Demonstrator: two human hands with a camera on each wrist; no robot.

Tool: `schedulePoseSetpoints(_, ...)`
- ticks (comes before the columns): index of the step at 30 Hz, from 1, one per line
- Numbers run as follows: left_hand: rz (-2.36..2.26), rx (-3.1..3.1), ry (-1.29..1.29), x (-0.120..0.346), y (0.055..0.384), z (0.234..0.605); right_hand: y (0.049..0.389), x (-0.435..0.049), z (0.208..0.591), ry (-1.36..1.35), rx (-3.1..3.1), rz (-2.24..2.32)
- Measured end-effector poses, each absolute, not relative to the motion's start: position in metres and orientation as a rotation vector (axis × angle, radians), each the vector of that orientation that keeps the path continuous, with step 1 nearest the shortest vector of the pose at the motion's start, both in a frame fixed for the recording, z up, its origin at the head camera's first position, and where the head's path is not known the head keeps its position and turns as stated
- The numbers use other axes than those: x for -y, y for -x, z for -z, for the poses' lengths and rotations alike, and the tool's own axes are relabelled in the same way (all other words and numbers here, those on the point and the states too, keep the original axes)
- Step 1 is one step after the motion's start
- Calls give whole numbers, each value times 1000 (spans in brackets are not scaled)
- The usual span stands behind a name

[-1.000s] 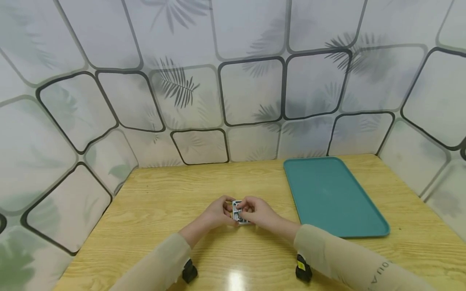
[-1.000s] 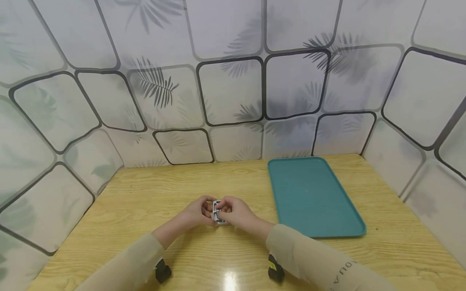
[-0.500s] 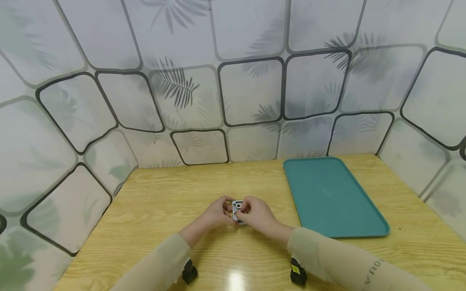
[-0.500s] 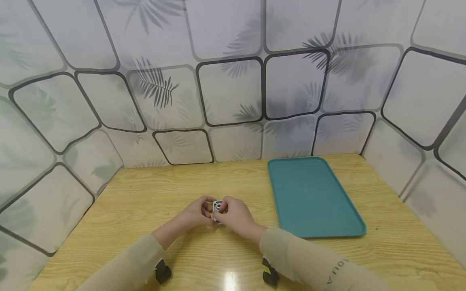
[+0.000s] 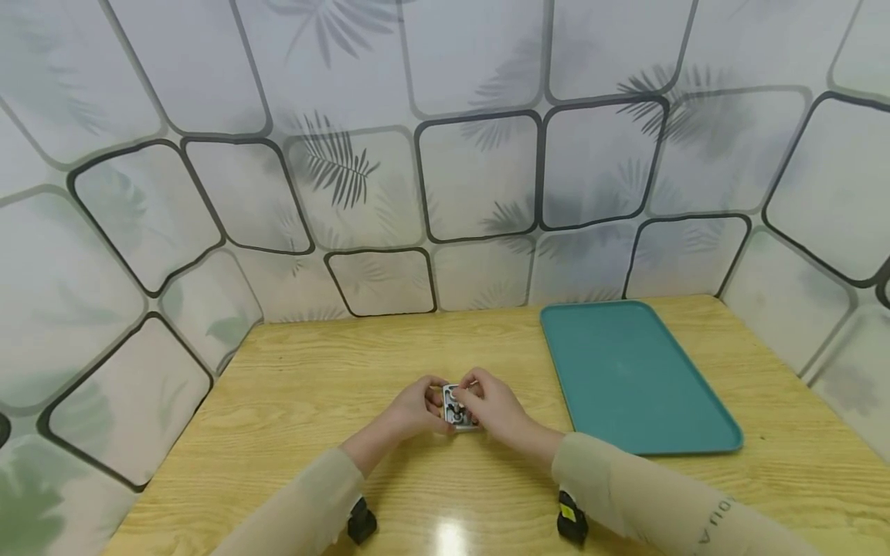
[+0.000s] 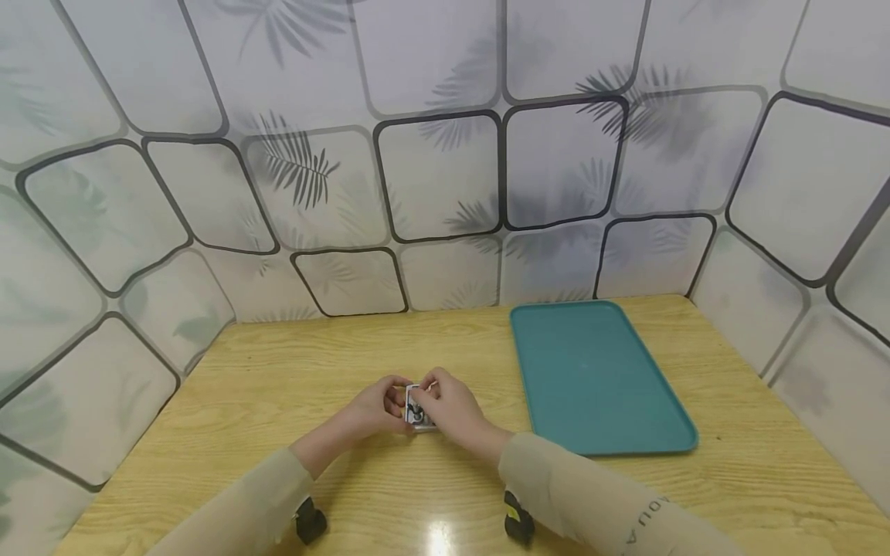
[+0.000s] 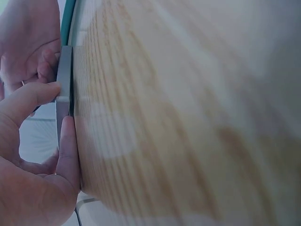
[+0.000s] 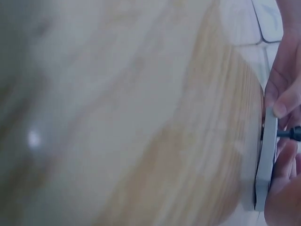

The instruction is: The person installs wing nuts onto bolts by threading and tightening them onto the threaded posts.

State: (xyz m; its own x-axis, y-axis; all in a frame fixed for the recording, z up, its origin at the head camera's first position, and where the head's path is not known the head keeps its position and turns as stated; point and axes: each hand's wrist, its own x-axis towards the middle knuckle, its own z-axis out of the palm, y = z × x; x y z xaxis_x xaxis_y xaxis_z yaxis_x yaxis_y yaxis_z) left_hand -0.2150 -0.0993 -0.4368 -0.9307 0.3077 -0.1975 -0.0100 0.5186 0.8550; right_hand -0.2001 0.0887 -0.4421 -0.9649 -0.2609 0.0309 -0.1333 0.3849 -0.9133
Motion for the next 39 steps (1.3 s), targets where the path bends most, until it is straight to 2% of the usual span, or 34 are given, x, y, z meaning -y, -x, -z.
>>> schedulePoseSetpoints(17,-1358,-2436,-237,99,214,436,219,-112,444,797,-2185,1518)
schedulePoseSetpoints(39,-1383,-2422,-234,99,213,435,218,-113,446,737,-2215,1517)
